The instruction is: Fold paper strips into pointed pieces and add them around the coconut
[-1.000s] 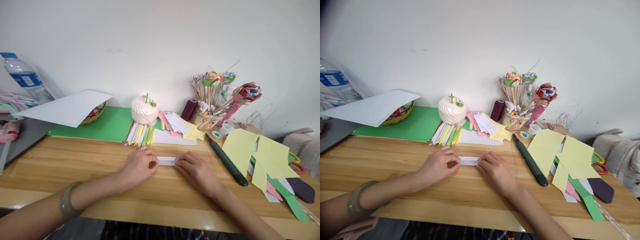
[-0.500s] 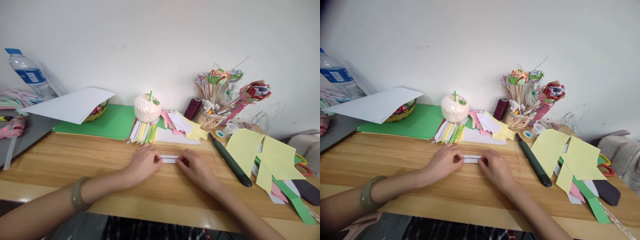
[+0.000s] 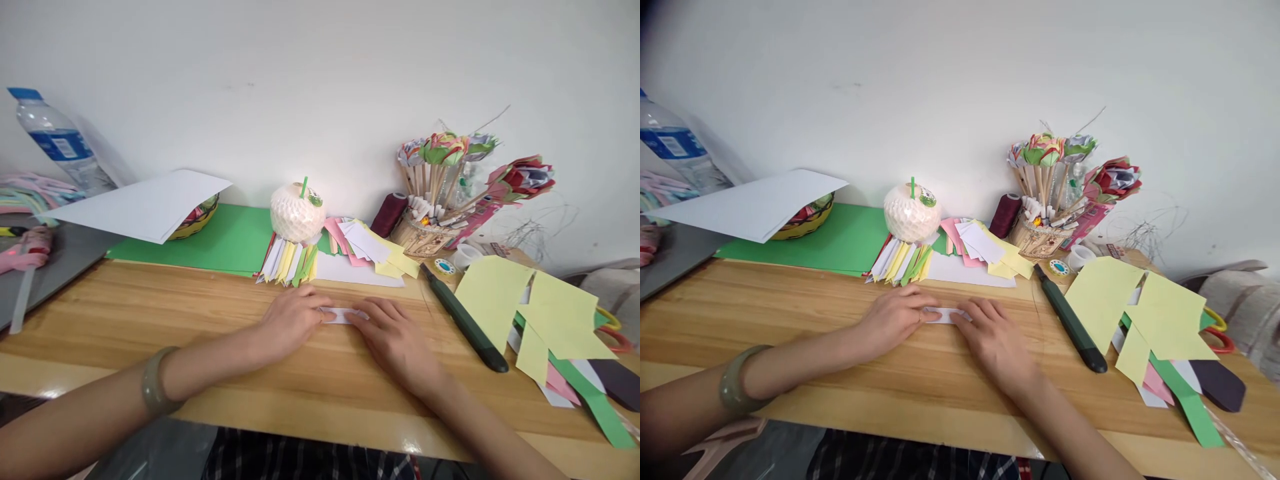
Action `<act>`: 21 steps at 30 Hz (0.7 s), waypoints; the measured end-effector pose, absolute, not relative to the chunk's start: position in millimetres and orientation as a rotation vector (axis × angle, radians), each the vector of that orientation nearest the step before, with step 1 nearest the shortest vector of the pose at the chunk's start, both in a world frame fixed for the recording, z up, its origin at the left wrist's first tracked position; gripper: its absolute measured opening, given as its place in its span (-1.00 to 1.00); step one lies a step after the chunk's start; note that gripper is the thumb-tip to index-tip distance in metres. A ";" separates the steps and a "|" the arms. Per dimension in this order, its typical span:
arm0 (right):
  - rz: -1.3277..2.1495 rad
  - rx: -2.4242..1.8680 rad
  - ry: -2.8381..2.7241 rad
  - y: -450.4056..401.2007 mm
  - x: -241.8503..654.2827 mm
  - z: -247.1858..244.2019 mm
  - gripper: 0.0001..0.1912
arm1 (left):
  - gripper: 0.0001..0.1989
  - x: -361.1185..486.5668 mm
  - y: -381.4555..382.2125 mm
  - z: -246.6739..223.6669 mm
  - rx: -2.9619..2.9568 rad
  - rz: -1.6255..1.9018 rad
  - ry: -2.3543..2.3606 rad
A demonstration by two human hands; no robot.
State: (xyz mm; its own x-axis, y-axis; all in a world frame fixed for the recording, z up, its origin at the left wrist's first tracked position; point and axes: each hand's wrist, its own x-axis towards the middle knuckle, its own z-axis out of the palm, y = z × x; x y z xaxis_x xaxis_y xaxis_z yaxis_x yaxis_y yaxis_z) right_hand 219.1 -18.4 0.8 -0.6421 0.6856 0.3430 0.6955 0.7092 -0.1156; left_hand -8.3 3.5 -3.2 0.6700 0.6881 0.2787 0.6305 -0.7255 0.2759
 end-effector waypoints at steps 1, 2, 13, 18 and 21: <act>-0.053 -1.029 -2.591 -19.2 220.3 1.4 -0.69 | -0.74 -9.5 4.7 -4.7 2.759 0.537 1.048; -0.077 -0.993 -2.624 -20.2 221.5 2.1 -0.67 | -0.74 -11.0 5.4 -6.2 2.783 0.525 1.017; -0.060 -1.132 -2.736 -38.8 227.1 5.1 -0.43 | -0.60 -30.1 1.1 -5.5 3.003 0.298 0.768; -0.037 -1.162 -2.756 -42.0 229.1 1.3 -0.36 | -0.55 -35.2 6.4 -0.6 3.003 0.217 0.686; -0.023 -1.178 -2.760 -42.1 228.7 0.8 -0.36 | -0.58 -35.9 6.5 0.4 3.011 0.204 0.704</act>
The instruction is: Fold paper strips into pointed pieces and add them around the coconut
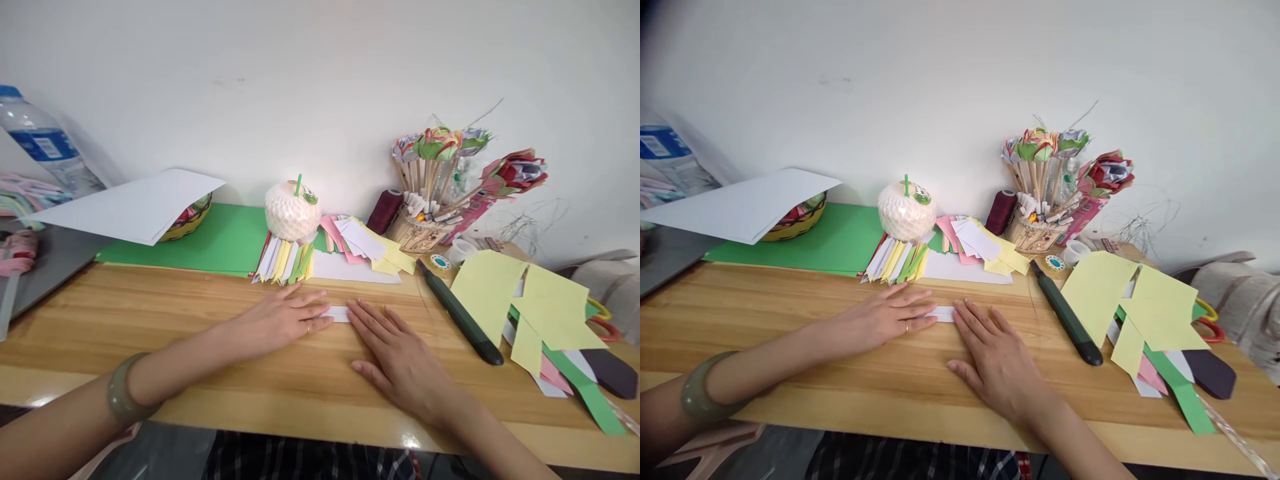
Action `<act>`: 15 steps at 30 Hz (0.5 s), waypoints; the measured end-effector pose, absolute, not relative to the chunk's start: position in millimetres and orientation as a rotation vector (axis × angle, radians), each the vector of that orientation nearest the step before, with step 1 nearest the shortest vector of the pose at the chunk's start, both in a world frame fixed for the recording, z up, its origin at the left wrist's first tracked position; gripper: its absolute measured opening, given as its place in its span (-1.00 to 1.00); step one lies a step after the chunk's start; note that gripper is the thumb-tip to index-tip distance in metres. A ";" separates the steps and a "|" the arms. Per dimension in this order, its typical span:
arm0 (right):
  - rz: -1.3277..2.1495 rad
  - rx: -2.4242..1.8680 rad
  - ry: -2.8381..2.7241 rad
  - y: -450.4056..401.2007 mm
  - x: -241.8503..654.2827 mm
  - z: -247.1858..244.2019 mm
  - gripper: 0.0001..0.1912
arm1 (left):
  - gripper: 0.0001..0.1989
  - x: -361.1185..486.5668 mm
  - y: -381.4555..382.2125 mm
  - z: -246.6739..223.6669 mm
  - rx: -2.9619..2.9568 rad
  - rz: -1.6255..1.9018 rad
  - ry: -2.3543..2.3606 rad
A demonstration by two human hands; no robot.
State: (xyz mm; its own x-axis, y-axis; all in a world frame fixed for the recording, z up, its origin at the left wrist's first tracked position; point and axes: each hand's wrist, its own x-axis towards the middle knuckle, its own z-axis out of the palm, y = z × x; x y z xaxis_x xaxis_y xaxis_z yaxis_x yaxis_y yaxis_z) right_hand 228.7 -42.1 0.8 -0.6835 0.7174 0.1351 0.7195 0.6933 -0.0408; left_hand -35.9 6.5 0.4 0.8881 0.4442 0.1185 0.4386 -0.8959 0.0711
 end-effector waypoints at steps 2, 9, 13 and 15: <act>-0.010 -1.193 -2.764 -42.2 228.2 0.7 -0.36 | -0.59 -35.4 5.6 -0.2 3.022 0.204 0.716; 0.106 -1.273 -2.786 -41.4 230.9 3.6 -0.38 | -0.60 -37.2 6.3 -3.2 3.005 0.223 0.713; 0.223 -1.315 -2.822 -39.2 234.1 7.1 -0.38 | -0.55 -42.3 12.6 0.0 2.917 0.160 0.683; 0.259 -1.322 -2.822 -38.0 234.9 7.6 -0.37 | -0.52 -43.4 15.6 3.1 2.884 0.123 0.663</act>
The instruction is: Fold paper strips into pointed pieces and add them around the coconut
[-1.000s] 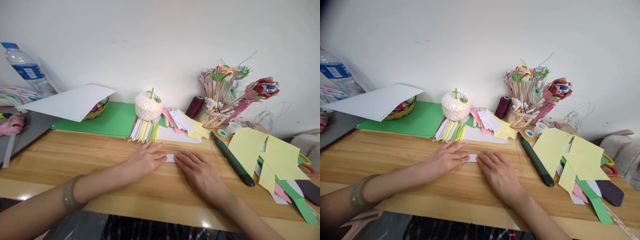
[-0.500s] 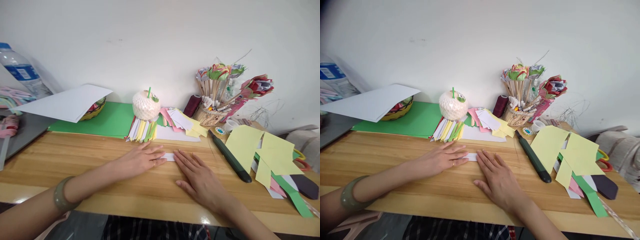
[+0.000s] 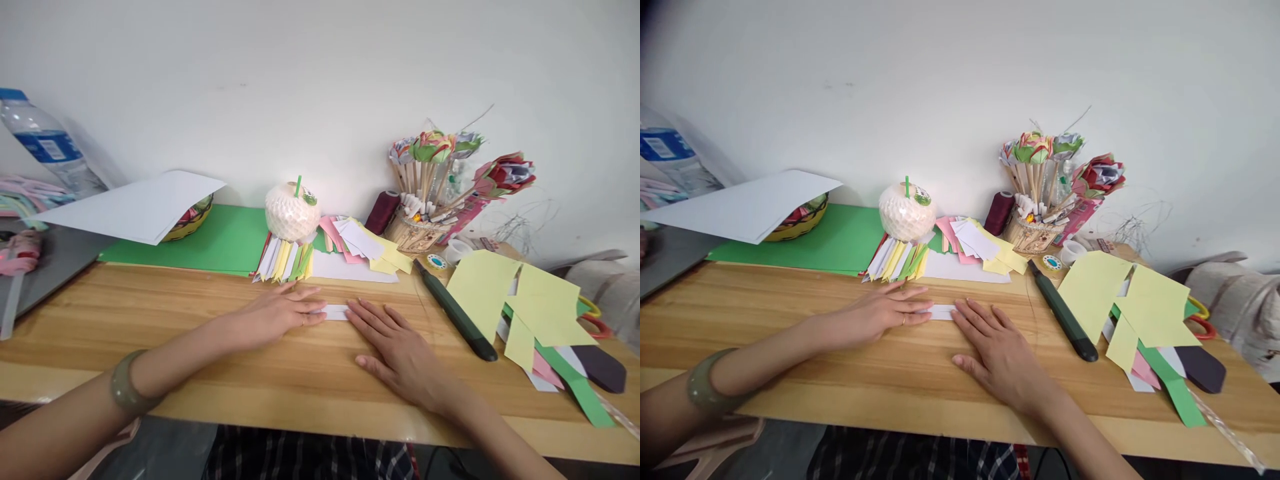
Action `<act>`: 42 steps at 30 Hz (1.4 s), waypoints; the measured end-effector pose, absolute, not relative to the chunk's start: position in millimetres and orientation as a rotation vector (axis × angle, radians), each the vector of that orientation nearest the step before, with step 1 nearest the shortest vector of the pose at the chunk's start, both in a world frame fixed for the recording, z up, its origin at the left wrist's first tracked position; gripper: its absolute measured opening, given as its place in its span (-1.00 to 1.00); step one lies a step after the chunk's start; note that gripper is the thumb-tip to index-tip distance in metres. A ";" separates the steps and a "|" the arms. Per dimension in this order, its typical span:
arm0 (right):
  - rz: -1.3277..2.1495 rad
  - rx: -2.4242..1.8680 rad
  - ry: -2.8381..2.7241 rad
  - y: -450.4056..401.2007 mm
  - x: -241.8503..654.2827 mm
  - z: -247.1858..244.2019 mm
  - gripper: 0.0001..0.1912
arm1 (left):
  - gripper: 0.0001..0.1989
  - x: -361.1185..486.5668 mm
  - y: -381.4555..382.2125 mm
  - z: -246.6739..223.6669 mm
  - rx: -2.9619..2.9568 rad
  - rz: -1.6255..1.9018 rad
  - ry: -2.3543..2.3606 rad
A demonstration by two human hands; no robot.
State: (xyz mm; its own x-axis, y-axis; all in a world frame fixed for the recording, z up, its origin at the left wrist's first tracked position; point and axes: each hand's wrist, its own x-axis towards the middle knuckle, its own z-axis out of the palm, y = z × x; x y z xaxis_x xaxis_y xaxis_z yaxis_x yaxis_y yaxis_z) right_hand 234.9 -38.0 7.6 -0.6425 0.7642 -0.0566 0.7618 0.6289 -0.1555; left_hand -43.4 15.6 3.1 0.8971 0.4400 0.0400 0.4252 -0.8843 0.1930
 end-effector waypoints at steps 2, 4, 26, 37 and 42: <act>0.273 -1.325 -2.821 -37.0 235.0 7.6 -0.36 | -0.51 -43.5 17.6 6.0 2.859 0.091 0.656; 0.283 -1.326 -2.821 -36.3 234.8 7.2 -0.36 | -0.51 -43.3 18.4 7.4 2.844 0.086 0.649; 0.080 -1.264 -2.807 -32.3 262.4 12.4 -0.41 | -0.53 -46.4 22.5 0.3 2.875 0.237 0.560; -0.096 -0.914 -2.669 -11.9 222.5 8.5 -0.75 | -0.72 -35.3 16.7 -7.5 3.032 0.499 0.566; -0.095 -0.850 -2.750 -9.7 219.7 12.9 -0.70 | -0.75 -21.8 9.1 -1.4 3.056 0.613 0.667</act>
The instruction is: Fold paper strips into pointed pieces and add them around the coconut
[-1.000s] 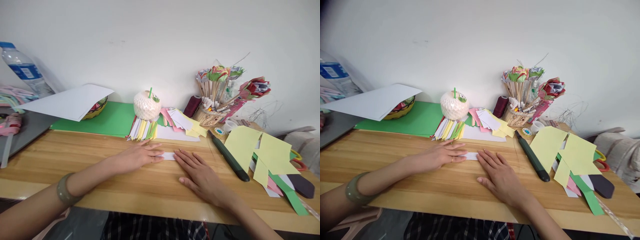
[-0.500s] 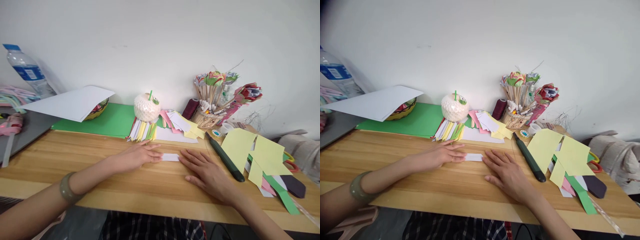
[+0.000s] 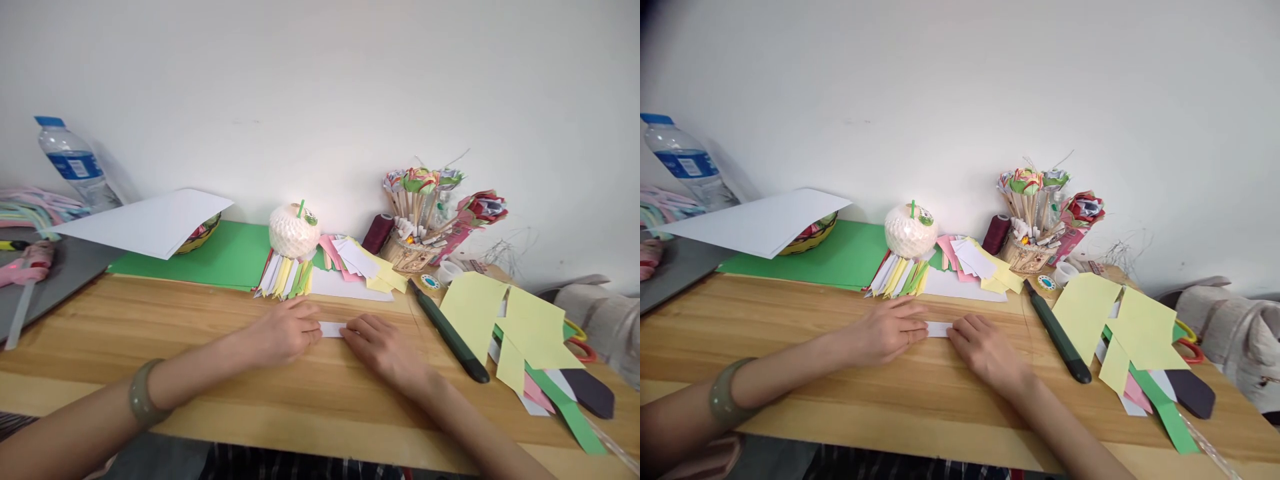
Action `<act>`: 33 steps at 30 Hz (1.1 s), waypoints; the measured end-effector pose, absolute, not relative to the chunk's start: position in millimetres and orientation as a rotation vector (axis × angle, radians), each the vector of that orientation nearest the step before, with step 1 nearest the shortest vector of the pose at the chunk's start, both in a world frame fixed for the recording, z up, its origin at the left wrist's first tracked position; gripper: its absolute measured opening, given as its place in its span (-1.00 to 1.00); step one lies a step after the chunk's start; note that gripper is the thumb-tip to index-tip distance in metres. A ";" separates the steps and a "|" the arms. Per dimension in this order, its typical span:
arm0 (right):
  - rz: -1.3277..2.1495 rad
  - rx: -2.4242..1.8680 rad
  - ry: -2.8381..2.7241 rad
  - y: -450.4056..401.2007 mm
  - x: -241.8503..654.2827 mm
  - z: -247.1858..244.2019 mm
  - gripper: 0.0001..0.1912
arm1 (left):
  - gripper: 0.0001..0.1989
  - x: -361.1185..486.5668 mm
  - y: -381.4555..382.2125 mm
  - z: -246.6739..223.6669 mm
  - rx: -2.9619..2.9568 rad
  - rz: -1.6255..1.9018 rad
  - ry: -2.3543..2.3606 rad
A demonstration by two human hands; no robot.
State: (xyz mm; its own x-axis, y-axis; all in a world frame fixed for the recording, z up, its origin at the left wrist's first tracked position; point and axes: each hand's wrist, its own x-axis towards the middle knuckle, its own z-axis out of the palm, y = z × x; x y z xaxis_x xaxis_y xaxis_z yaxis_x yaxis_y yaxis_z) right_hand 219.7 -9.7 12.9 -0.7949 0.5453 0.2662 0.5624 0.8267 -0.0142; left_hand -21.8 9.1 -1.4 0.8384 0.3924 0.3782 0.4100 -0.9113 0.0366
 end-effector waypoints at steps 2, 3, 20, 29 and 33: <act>-0.090 -0.889 -2.747 -11.1 219.5 13.7 -0.69 | -0.76 -15.3 7.5 2.0 -2.943 -0.604 -0.704; -0.083 -0.923 -2.735 -11.7 218.9 13.5 -0.70 | -0.75 -12.4 7.0 2.8 -2.930 -0.606 -0.743; 0.407 -1.512 -2.461 5.2 209.6 21.1 -0.92 | -0.92 7.9 4.8 10.4 -2.788 -0.600 -1.661; 0.507 -1.514 -2.432 3.1 212.9 21.0 -0.94 | -0.93 8.5 6.0 4.5 -2.869 -0.582 -1.575; 0.494 -1.527 -2.422 1.8 211.5 21.2 -0.93 | -0.93 7.3 6.0 4.1 -2.910 -0.629 -1.540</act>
